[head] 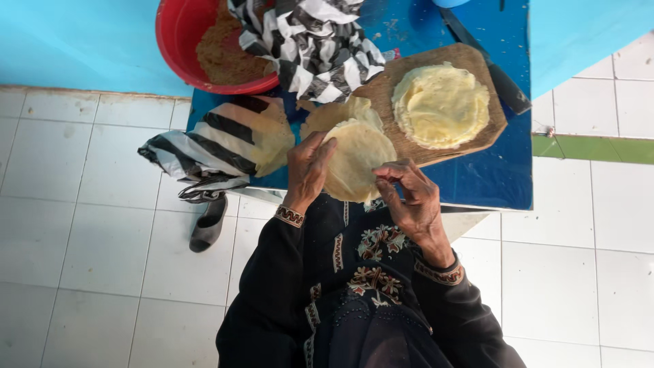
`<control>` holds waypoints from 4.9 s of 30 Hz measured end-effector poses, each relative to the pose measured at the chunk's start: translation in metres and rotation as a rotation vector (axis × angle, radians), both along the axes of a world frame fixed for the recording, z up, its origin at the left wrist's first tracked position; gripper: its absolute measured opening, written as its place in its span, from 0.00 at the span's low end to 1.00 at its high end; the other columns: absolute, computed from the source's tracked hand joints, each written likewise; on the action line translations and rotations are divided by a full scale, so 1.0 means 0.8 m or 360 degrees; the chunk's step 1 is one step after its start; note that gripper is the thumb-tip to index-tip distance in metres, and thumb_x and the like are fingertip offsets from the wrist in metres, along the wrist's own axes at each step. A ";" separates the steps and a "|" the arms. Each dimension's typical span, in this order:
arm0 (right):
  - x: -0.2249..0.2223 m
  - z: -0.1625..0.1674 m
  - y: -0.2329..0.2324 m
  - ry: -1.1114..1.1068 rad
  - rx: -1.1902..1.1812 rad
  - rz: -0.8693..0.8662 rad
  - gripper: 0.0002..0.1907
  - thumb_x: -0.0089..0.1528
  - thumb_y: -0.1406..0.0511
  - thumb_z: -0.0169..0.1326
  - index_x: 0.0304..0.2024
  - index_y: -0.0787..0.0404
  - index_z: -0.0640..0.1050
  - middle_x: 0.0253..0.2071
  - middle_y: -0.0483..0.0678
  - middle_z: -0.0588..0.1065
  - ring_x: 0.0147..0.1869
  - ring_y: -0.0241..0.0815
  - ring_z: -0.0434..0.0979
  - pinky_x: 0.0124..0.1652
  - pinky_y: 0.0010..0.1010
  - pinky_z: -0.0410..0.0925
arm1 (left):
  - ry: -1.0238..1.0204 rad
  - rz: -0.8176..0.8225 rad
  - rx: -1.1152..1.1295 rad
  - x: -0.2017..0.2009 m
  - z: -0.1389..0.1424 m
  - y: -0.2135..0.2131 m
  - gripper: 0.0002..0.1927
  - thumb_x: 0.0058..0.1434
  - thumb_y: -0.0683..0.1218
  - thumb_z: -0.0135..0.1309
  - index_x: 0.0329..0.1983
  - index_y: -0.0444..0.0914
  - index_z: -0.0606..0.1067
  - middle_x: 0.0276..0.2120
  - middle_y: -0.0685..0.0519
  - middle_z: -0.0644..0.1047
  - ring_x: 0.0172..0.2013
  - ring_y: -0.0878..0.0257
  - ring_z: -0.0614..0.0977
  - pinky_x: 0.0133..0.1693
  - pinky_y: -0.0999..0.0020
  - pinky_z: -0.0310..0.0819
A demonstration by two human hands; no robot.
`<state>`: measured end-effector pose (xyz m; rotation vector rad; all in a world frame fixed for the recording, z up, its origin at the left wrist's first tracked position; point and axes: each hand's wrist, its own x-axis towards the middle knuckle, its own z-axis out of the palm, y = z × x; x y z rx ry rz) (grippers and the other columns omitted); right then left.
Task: The person sits with round thin crepe-like discs and peels a thin translucent layer off each disc by hand, working over their lap. They place the separated thin sheets onto a stack on a wooden board on the blue table and set the peeled discs aside, continuing disc by disc.
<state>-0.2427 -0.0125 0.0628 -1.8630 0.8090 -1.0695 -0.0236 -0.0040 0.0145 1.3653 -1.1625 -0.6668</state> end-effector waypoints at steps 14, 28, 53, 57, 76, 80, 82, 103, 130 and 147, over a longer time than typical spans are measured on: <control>0.049 -0.020 0.036 0.0467 -0.0775 -0.0279 0.18 0.57 0.76 0.64 0.49 0.61 0.79 0.48 0.49 0.76 0.53 0.54 0.74 0.53 0.40 0.70 | 0.1389 -0.0493 0.0240 0.028 -0.012 0.008 0.23 0.69 0.49 0.51 0.62 0.32 0.72 0.52 0.52 0.79 0.52 0.64 0.80 0.50 0.71 0.76; 0.096 -0.007 0.048 0.0446 -0.0579 -0.0480 0.18 0.57 0.69 0.69 0.47 0.66 0.78 0.43 0.52 0.77 0.46 0.50 0.79 0.45 0.37 0.73 | 0.1090 -0.0617 0.0087 0.026 -0.029 0.053 0.16 0.67 0.38 0.60 0.55 0.29 0.72 0.47 0.48 0.80 0.48 0.66 0.82 0.51 0.72 0.78; 0.055 -0.020 0.039 0.0146 0.0041 -0.0382 0.07 0.67 0.70 0.57 0.47 0.67 0.79 0.41 0.49 0.79 0.40 0.35 0.82 0.39 0.26 0.74 | 0.0835 -0.0581 0.0033 -0.012 -0.009 0.067 0.09 0.68 0.35 0.57 0.50 0.30 0.78 0.50 0.47 0.81 0.47 0.65 0.83 0.45 0.73 0.81; 0.050 -0.027 0.041 0.0138 -0.0020 -0.0366 0.15 0.61 0.66 0.63 0.46 0.70 0.78 0.40 0.52 0.78 0.39 0.36 0.81 0.38 0.26 0.75 | 0.0627 -0.0556 -0.0115 -0.019 -0.005 0.069 0.09 0.68 0.34 0.57 0.51 0.30 0.77 0.52 0.47 0.79 0.51 0.64 0.83 0.51 0.72 0.83; 0.049 -0.032 0.054 0.0152 -0.0090 -0.0308 0.28 0.54 0.63 0.70 0.53 0.65 0.75 0.49 0.54 0.77 0.42 0.35 0.82 0.40 0.26 0.77 | 0.0856 -0.0417 0.0123 -0.026 -0.039 0.083 0.14 0.76 0.46 0.51 0.53 0.30 0.77 0.44 0.51 0.77 0.41 0.70 0.75 0.42 0.76 0.71; 0.048 -0.033 0.059 0.0086 -0.0034 -0.0361 0.18 0.62 0.69 0.66 0.52 0.64 0.77 0.50 0.51 0.78 0.46 0.35 0.82 0.44 0.26 0.78 | 0.0730 -0.0422 -0.0091 -0.035 -0.032 0.087 0.14 0.76 0.47 0.49 0.53 0.31 0.77 0.51 0.51 0.78 0.48 0.68 0.79 0.49 0.72 0.77; 0.041 -0.035 0.061 0.0041 0.0024 -0.0291 0.16 0.62 0.70 0.65 0.52 0.64 0.79 0.51 0.52 0.78 0.49 0.37 0.82 0.46 0.27 0.78 | 0.0724 -0.0414 -0.0030 -0.036 -0.029 0.089 0.13 0.77 0.46 0.49 0.55 0.31 0.76 0.49 0.51 0.78 0.48 0.69 0.79 0.50 0.74 0.76; 0.031 -0.024 0.073 0.0135 -0.0074 -0.0324 0.19 0.56 0.68 0.68 0.46 0.67 0.77 0.49 0.56 0.78 0.44 0.41 0.81 0.39 0.27 0.77 | 0.0704 -0.0289 -0.0052 -0.059 -0.043 0.105 0.11 0.72 0.43 0.55 0.51 0.32 0.81 0.50 0.47 0.80 0.46 0.67 0.80 0.46 0.73 0.77; -0.007 -0.063 0.072 -0.0183 0.0706 0.0077 0.09 0.62 0.71 0.62 0.45 0.67 0.82 0.44 0.50 0.79 0.42 0.34 0.78 0.39 0.24 0.72 | 0.0970 -0.0347 0.0061 -0.070 -0.047 0.113 0.13 0.76 0.48 0.50 0.55 0.33 0.71 0.44 0.53 0.77 0.43 0.74 0.76 0.45 0.77 0.73; -0.002 -0.053 0.081 -0.0317 0.0506 0.0110 0.19 0.64 0.67 0.59 0.56 0.68 0.72 0.54 0.49 0.71 0.61 0.37 0.73 0.58 0.29 0.71 | 0.0669 -0.0459 -0.0077 -0.073 -0.038 0.118 0.12 0.75 0.46 0.53 0.55 0.33 0.73 0.48 0.53 0.78 0.46 0.71 0.77 0.49 0.75 0.76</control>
